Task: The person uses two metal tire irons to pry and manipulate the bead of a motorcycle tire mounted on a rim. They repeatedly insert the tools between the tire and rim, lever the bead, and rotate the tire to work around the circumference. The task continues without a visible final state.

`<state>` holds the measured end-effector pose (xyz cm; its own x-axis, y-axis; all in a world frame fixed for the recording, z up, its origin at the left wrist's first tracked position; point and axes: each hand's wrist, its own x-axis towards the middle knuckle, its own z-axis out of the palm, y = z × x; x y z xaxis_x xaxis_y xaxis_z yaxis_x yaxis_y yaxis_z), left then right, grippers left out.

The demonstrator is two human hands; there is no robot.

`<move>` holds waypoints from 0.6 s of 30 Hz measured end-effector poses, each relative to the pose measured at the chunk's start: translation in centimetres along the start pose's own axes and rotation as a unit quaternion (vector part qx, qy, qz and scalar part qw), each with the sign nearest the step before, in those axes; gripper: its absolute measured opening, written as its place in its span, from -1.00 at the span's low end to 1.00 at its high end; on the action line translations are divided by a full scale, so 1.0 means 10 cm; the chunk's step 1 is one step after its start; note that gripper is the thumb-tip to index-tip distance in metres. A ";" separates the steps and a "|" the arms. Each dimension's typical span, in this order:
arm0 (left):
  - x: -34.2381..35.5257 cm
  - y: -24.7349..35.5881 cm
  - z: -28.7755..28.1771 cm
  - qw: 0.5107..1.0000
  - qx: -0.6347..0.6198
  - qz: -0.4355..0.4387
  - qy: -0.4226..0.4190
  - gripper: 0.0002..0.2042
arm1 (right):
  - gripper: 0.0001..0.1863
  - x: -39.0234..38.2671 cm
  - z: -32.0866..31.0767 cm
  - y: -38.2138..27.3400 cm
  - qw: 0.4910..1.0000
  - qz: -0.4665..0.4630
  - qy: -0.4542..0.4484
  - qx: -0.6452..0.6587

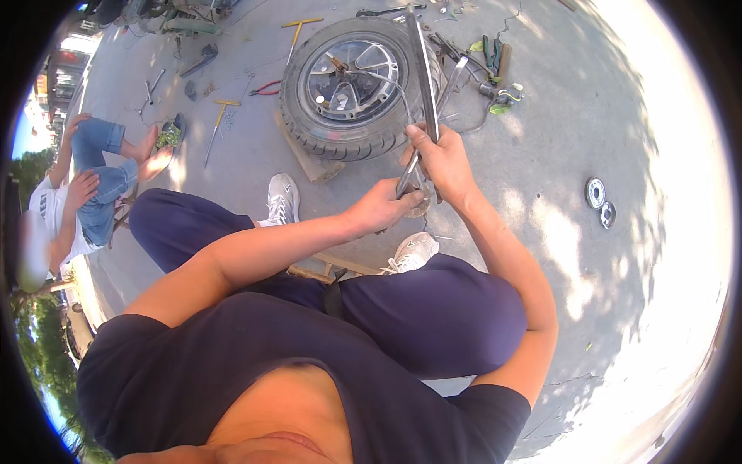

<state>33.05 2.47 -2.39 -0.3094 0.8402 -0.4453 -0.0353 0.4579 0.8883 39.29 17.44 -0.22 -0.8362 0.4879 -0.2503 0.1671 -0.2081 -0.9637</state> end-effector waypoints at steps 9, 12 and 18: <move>1.19 -0.16 -1.87 0.810 0.339 0.229 0.421 -0.40 | -0.76 -0.11 -0.32 0.38 0.952 -0.029 0.204 0.226; 1.37 -0.13 -2.01 0.750 0.492 0.242 0.370 -0.39 | -0.76 -0.08 -0.27 0.52 0.952 -0.013 0.195 0.237; 1.56 -0.10 -2.18 0.744 0.539 0.244 0.311 -0.60 | -0.74 -0.08 -0.21 0.63 0.954 0.002 0.182 0.239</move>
<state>7.56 8.78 -7.74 -0.4273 0.8392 0.3364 0.9040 0.3916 0.1716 42.13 17.47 -6.27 -0.5855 0.7296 -0.3534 -0.1590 -0.5308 -0.8325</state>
